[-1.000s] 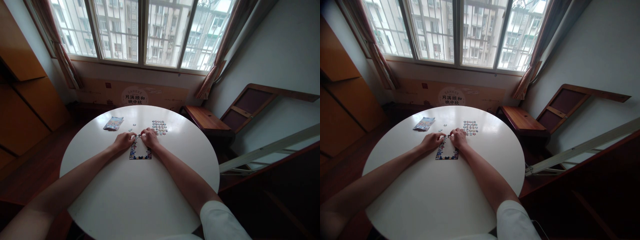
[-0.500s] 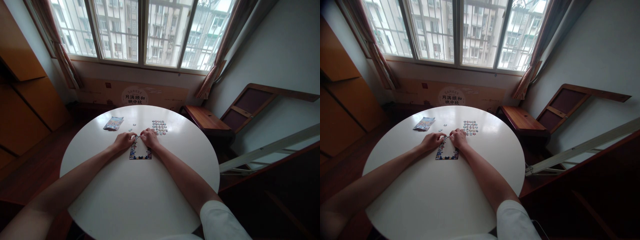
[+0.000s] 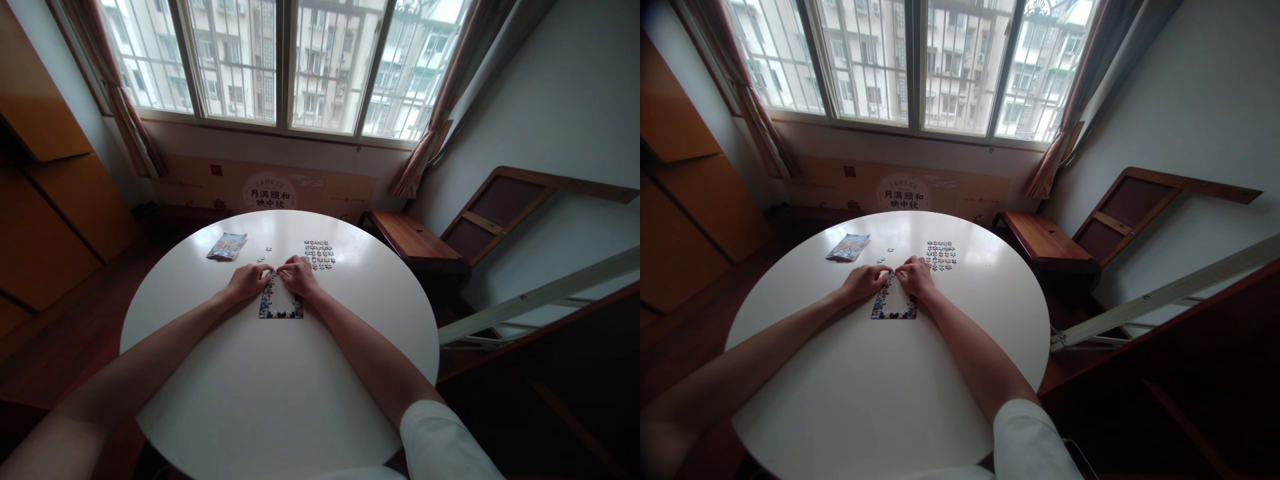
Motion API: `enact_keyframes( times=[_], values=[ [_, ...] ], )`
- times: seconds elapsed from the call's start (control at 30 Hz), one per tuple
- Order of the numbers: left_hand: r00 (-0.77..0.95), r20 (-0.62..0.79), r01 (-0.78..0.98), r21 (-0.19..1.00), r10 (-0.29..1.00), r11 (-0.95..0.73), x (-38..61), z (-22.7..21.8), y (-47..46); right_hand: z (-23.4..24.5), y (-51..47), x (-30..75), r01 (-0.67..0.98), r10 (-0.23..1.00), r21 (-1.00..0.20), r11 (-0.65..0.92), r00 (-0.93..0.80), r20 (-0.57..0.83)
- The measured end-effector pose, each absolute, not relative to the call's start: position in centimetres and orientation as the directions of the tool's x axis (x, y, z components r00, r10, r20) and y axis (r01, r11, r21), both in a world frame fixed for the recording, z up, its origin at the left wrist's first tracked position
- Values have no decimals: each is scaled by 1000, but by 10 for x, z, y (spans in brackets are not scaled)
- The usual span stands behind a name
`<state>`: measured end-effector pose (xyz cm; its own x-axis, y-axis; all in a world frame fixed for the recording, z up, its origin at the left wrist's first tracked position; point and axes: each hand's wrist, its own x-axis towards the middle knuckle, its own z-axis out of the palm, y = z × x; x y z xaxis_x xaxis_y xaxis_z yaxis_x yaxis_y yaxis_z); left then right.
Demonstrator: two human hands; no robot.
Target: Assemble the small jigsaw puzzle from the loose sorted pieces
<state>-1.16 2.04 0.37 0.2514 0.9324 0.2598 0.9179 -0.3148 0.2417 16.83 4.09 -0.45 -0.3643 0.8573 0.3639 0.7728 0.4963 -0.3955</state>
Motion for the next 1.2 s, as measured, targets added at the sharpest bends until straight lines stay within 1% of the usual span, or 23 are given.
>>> enact_keyframes(
  times=[0.13, 0.37, 0.8, 1.2],
  values=[
    [254, 258, 916, 244, 932, -317, -12, 4, 21, -4, 41, 168, 750, 843, -405, 522, -384, 376],
    [253, 269, 915, 245, 929, -320, -11, 4, 20, -5, 40, 168, 762, 840, -397, 512, -347, 417],
    [257, 268, 916, 238, 929, -322, -12, 1, 23, -7, 43, 168, 728, 831, -426, 538, -372, 414],
    [254, 262, 917, 241, 931, -318, -12, 3, 21, -8, 43, 167, 723, 819, -405, 560, -409, 403]
  ],
)
